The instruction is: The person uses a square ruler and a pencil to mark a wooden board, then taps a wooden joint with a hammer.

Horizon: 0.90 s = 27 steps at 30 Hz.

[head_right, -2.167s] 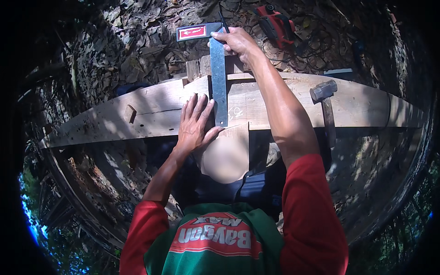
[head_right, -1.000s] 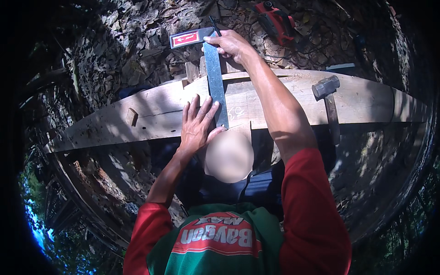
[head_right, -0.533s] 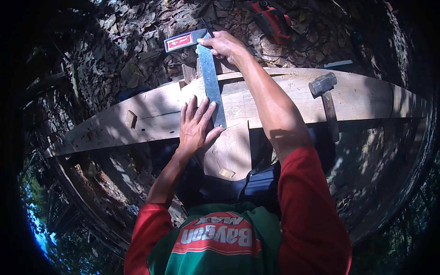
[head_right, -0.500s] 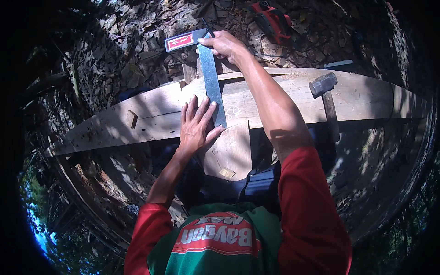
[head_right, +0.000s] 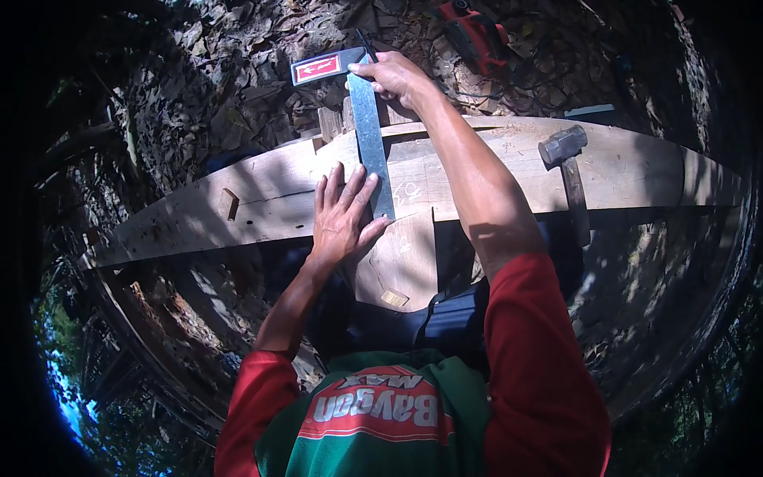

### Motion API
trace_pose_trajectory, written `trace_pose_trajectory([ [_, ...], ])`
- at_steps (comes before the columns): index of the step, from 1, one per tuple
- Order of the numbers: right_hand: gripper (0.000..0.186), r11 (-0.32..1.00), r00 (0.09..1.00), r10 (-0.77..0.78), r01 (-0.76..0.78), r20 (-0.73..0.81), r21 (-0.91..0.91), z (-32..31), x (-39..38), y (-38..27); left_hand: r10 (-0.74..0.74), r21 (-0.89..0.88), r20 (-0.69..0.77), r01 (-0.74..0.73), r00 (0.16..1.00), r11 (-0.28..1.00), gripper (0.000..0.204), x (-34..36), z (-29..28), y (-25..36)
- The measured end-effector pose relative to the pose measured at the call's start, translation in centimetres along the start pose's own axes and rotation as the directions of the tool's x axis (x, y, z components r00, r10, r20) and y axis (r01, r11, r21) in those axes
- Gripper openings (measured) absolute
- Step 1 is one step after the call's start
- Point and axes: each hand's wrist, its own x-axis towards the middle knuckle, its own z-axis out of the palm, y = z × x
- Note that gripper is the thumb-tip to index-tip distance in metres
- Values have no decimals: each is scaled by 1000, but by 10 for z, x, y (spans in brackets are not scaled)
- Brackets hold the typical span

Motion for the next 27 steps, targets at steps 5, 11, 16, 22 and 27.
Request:
trace_pose_trajectory([
  [5, 18, 1000, 1000, 8, -8, 4, -12, 6, 0, -4, -5, 0, 1, 5, 1000, 1000, 75, -1, -3, -2],
  [11, 19, 1000, 1000, 19, -19, -9, -12, 7, -1, -2, 0, 47, 26, -1, 1000, 999, 74, 0, -4, 3],
  [16, 30, 989, 917, -124, 85, -378, -118, -1, -18, 5, 34, 129, 110, -48, 993, 991, 71, 10, -17, 17],
  [22, 53, 913, 707, -406, 291, -579, -286, -5, -121, 19, 9, 307, 165, -60, 986, 950, 68, 14, -24, 29],
  [27, 36, 967, 830, -235, 250, -507, -39, 39, -196, 83, 37, 416, 192, -115, 981, 902, 59, 18, -25, 31],
])
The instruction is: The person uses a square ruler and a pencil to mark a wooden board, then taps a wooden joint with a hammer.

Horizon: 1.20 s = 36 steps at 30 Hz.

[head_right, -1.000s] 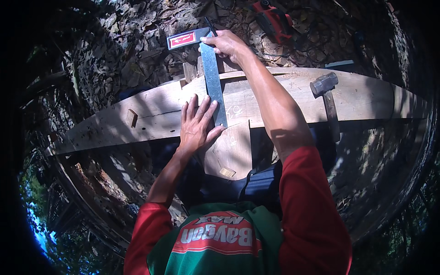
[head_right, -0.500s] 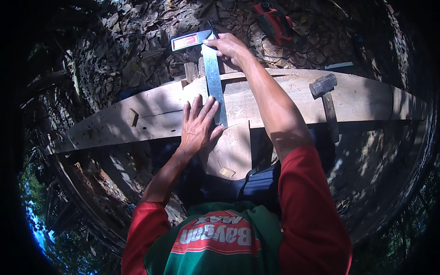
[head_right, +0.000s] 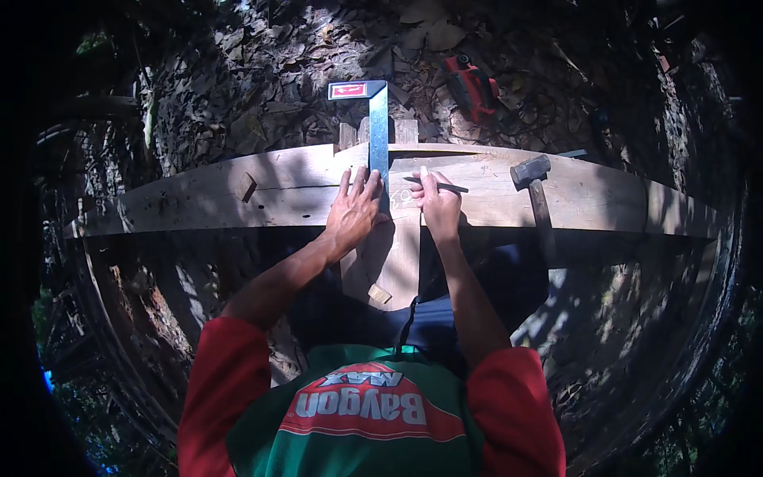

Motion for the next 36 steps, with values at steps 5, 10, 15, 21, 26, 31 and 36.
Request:
trace_pose_trajectory([
  [5, 32, 928, 952, -300, 306, 63, -212, 8, -28, 42, -10, 23, 31, 10, 999, 1000, 61, 5, 8, 4],
  [10, 35, 782, 886, -444, 455, 131, -426, 15, -33, 37, -31, 9, 8, 31, 999, 999, 58, 2, 14, 1],
  [15, 36, 691, 836, -494, 545, 241, -475, 13, -30, 33, -44, -3, -51, 43, 998, 999, 54, 0, 18, 2],
  [21, 35, 635, 792, -531, 607, 301, -477, 13, -28, 27, -34, -17, -98, 32, 995, 999, 53, -3, 15, 2],
  [26, 26, 544, 732, -583, 675, 353, -499, 12, -28, 23, -52, -64, -69, 47, 996, 997, 49, -3, 11, 5],
  [31, 18, 586, 748, -542, 663, 383, -465, 2, -58, 27, -67, -48, -87, 63, 994, 997, 53, -4, 15, 5],
  [36, 15, 669, 831, -401, 553, 385, -497, -1, -57, 15, -76, -51, -85, 72, 993, 996, 54, -3, 16, 5],
])
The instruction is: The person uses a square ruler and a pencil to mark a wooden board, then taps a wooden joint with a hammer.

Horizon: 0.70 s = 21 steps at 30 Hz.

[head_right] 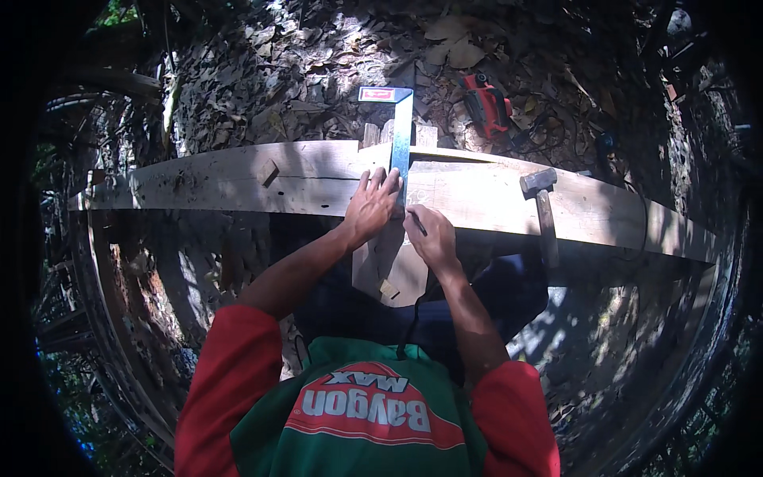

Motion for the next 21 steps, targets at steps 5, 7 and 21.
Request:
trace_pose_trajectory([
  [5, 22, 993, 974, 76, -54, 212, -108, -9, 40, 16, -49, -40, -43, 47, 998, 998, 56, -5, 2, 0],
  [7, 33, 978, 976, 27, 19, 218, -206, -5, 55, 29, -108, -113, -55, 101, 993, 988, 60, -6, -1, 1],
  [21, 43, 963, 955, 267, -258, -130, 80, -21, 170, 41, -242, -241, -21, 230, 970, 943, 61, -14, -2, 4],
])
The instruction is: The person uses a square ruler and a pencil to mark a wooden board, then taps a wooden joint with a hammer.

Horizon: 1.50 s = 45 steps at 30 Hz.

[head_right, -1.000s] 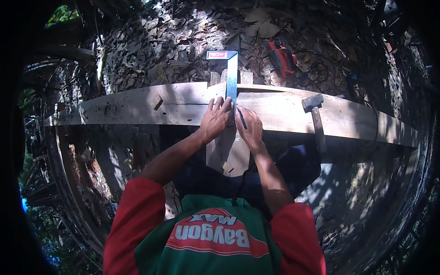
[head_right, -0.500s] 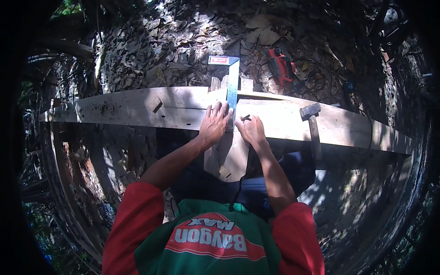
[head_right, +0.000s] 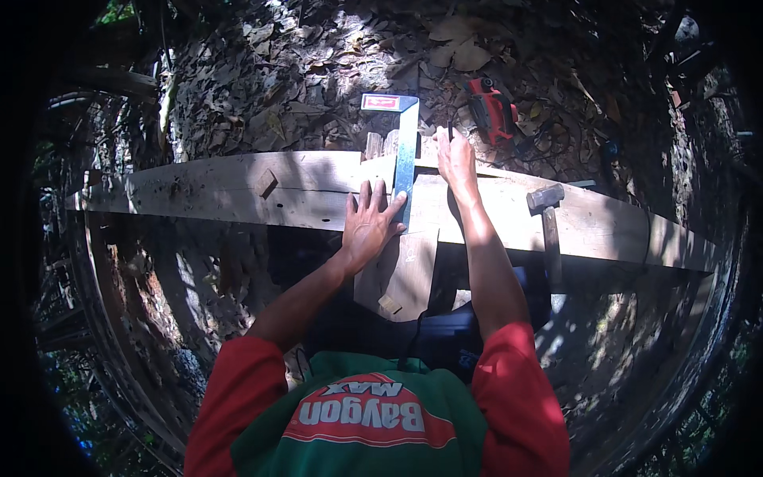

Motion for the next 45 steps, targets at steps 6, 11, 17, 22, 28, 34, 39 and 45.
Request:
trace_pose_trajectory([
  [6, 55, 992, 995, 97, -98, -15, -76, 17, 16, -27, -40, -14, 45, 40, 998, 999, 61, 0, -1, 1],
  [11, 61, 992, 983, 92, -77, 160, -97, -7, -43, -28, -34, -68, 59, 38, 998, 997, 64, 2, -6, 5],
  [17, 53, 933, 914, 325, -351, 243, 73, -13, -99, -20, -19, -25, 52, 20, 998, 999, 66, 5, 0, 1],
  [22, 36, 910, 903, 325, -380, 281, 168, 1, -105, -8, -10, 53, 52, 7, 999, 999, 64, 7, -1, 1],
  [28, 35, 991, 996, -74, 67, 57, 113, 10, -52, -11, -2, 2, 74, 1, 997, 1000, 65, 6, -5, 1],
  [34, 37, 992, 999, -21, 16, -45, -124, 14, 22, -20, -3, 8, 57, 2, 998, 1000, 66, -3, 0, 0],
  [39, 28, 924, 935, 317, -342, 158, 171, 40, 76, 24, 27, 12, 53, -28, 998, 1000, 67, 9, -5, 9],
  [45, 24, 964, 962, 265, -263, 65, -40, 27, 70, 31, 29, -32, -27, -30, 999, 999, 66, 0, 12, 6],
])
